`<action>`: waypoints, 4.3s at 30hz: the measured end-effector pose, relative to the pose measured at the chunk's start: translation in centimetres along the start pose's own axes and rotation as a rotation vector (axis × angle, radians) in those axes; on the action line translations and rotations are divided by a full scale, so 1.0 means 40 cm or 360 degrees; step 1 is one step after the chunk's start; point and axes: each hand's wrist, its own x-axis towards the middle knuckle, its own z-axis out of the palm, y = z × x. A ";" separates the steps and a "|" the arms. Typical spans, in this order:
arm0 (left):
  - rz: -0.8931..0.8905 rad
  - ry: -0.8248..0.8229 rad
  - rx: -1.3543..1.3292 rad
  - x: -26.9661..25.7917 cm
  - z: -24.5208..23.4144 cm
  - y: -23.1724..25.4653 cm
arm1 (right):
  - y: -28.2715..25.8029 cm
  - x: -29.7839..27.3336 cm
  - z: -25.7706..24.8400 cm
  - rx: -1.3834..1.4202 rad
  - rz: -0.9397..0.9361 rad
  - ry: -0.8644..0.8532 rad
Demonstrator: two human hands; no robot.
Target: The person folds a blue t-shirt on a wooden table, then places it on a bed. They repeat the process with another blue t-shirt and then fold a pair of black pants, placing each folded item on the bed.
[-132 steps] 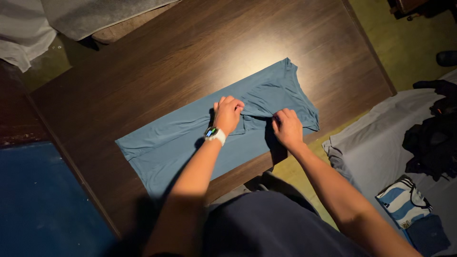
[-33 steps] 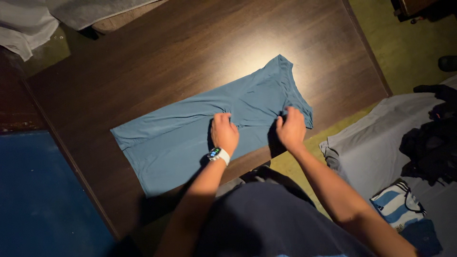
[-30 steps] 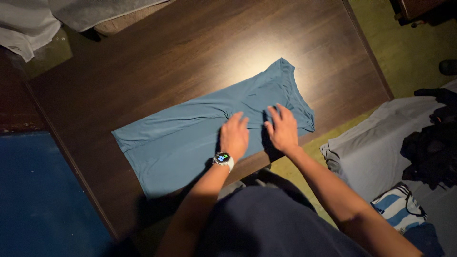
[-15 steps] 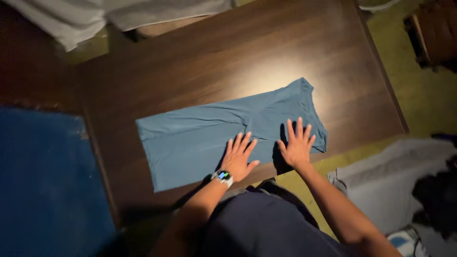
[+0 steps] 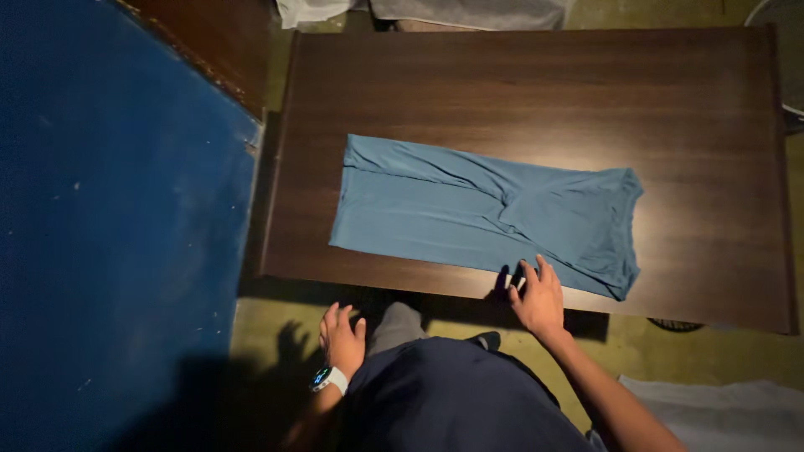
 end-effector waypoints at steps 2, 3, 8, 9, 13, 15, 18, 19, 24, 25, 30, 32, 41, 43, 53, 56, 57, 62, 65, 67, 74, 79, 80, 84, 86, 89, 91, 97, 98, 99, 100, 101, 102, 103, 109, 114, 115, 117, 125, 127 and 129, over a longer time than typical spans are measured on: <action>-0.0034 0.0130 -0.0036 0.027 -0.001 -0.062 | -0.057 0.009 -0.007 0.0097 0.0045 0.0020; -0.0042 0.0190 -0.0052 0.057 -0.005 -0.095 | -0.083 0.009 -0.006 0.0148 0.0078 0.0034; 0.0213 0.0311 -0.0616 0.346 -0.031 -0.190 | -0.160 0.010 0.050 0.0224 0.0277 0.0126; 0.0225 0.0267 -0.0768 0.415 -0.029 -0.185 | -0.160 0.011 0.072 0.0260 0.0340 0.0167; 0.0309 -0.0028 -0.1007 0.656 -0.016 -0.131 | -0.147 0.073 0.173 0.1216 0.0802 0.0294; 0.0259 -0.0240 -0.1269 0.759 -0.002 -0.091 | -0.131 0.111 0.204 0.2216 0.1121 0.0286; 0.0019 -0.0462 -0.1446 0.893 0.038 -0.017 | -0.099 0.201 0.227 0.2619 0.1406 0.0319; -0.0056 -0.0509 -0.1464 0.918 0.054 0.014 | -0.096 0.234 0.235 0.2673 0.1449 0.0361; 0.0040 -0.0136 -0.1038 1.009 0.088 0.137 | -0.046 0.395 0.297 0.2892 0.1503 0.0422; 0.0022 -0.0108 -0.0964 1.019 0.087 0.156 | -0.064 0.432 0.321 0.2871 0.1557 0.0523; -0.0043 -0.0093 -0.0515 1.038 0.067 0.246 | -0.079 0.547 0.353 0.2792 0.2027 0.0873; -0.0053 -0.0090 -0.0378 1.036 0.073 0.272 | -0.083 0.567 0.352 0.2689 0.2184 0.0944; -0.0443 -0.0274 -0.0755 1.067 0.085 0.218 | -0.070 0.579 0.394 0.2816 0.2254 0.0986; -0.0400 -0.0344 -0.1138 1.071 0.071 0.203 | -0.064 0.574 0.401 0.2798 0.2207 0.1049; -0.0485 -0.0454 -0.1928 1.031 0.071 0.087 | -0.052 0.549 0.407 0.2872 0.2157 0.1363; -0.0297 -0.0457 -0.1633 1.009 0.095 0.066 | -0.119 0.541 0.347 0.2404 0.2126 0.1392; -0.0078 -0.0278 -0.1390 1.001 0.094 0.069 | -0.147 0.540 0.321 0.2215 0.2106 0.1372; 0.0361 0.0148 -0.0664 0.966 0.042 0.157 | -0.268 0.501 0.224 0.0990 0.1734 0.1225; 0.0584 0.0264 -0.0485 0.970 0.011 0.219 | -0.290 0.479 0.208 0.0359 0.1276 0.1020; 0.0423 -0.0008 -0.0555 0.977 -0.001 0.237 | -0.284 0.473 0.209 0.0142 0.0936 0.0810; 0.0315 -0.0079 -0.0678 0.992 -0.050 0.207 | -0.243 0.456 0.227 -0.0315 0.0656 -0.0127; 0.0928 -0.0095 0.0017 0.975 -0.099 0.239 | -0.246 0.449 0.231 -0.0466 0.0549 -0.0117; 0.1076 -0.0136 0.0216 0.972 -0.100 0.252 | -0.251 0.452 0.235 -0.0459 0.0481 -0.0091; 0.1473 -0.0429 0.0562 0.973 -0.076 0.296 | -0.265 0.473 0.245 -0.0317 0.0480 -0.0127; 0.1448 -0.0476 0.0703 0.975 -0.057 0.295 | -0.258 0.472 0.238 -0.0334 0.0428 -0.0100; 0.1252 -0.0475 0.0779 0.988 -0.064 0.251 | -0.267 0.473 0.228 -0.0379 0.0442 -0.0173; 0.1329 -0.0436 0.0720 0.993 -0.074 0.229 | -0.276 0.475 0.209 -0.0431 0.0457 -0.0220; 0.1261 -0.0455 0.0902 1.023 -0.088 0.179 | -0.351 0.415 0.198 -0.0289 0.0320 0.0084; 0.1294 -0.0416 0.0790 1.025 -0.084 0.178 | -0.379 0.389 0.211 -0.0216 0.0368 0.0187; 0.1316 -0.0381 0.0689 1.028 -0.089 0.170 | -0.421 0.362 0.230 -0.0133 0.0408 0.0282; 0.1336 -0.0347 0.0588 1.035 -0.094 0.165 | -0.467 0.337 0.251 0.0064 0.0531 0.0334; 0.1339 -0.0306 0.0528 1.041 -0.099 0.159 | -0.520 0.307 0.278 0.0271 0.0656 0.0380; 0.1342 -0.0266 0.0468 1.047 -0.092 0.165 | -0.570 0.282 0.305 0.0431 0.0788 0.0489; 0.1338 -0.0226 0.0416 1.053 -0.088 0.167 | -0.620 0.261 0.336 0.0601 0.0915 0.0591; 0.1132 -0.0634 0.0278 1.174 -0.059 0.139 | -0.857 0.181 0.536 0.0734 0.1653 0.0711; 0.1542 -0.0716 -0.0257 1.260 0.027 0.069 | -0.960 0.174 0.661 0.1139 0.2233 0.0729; 0.1566 -0.0739 -0.0439 1.283 0.027 0.057 | -0.982 0.187 0.682 0.1214 0.2293 0.0702; 0.1127 -0.1230 -0.0521 1.286 0.026 0.019 | -1.024 0.211 0.722 0.1057 0.2380 0.0878; 0.0596 -0.1651 -0.0793 1.300 0.008 -0.095 | -1.099 0.210 0.841 0.1589 0.2584 0.1096; 0.0602 -0.1637 -0.0836 1.313 -0.005 -0.120 | -1.113 0.175 0.877 0.1635 0.2520 0.1247; 0.0618 -0.1616 -0.0689 1.326 -0.031 -0.131 | -1.141 0.146 0.916 0.1785 0.2289 0.1408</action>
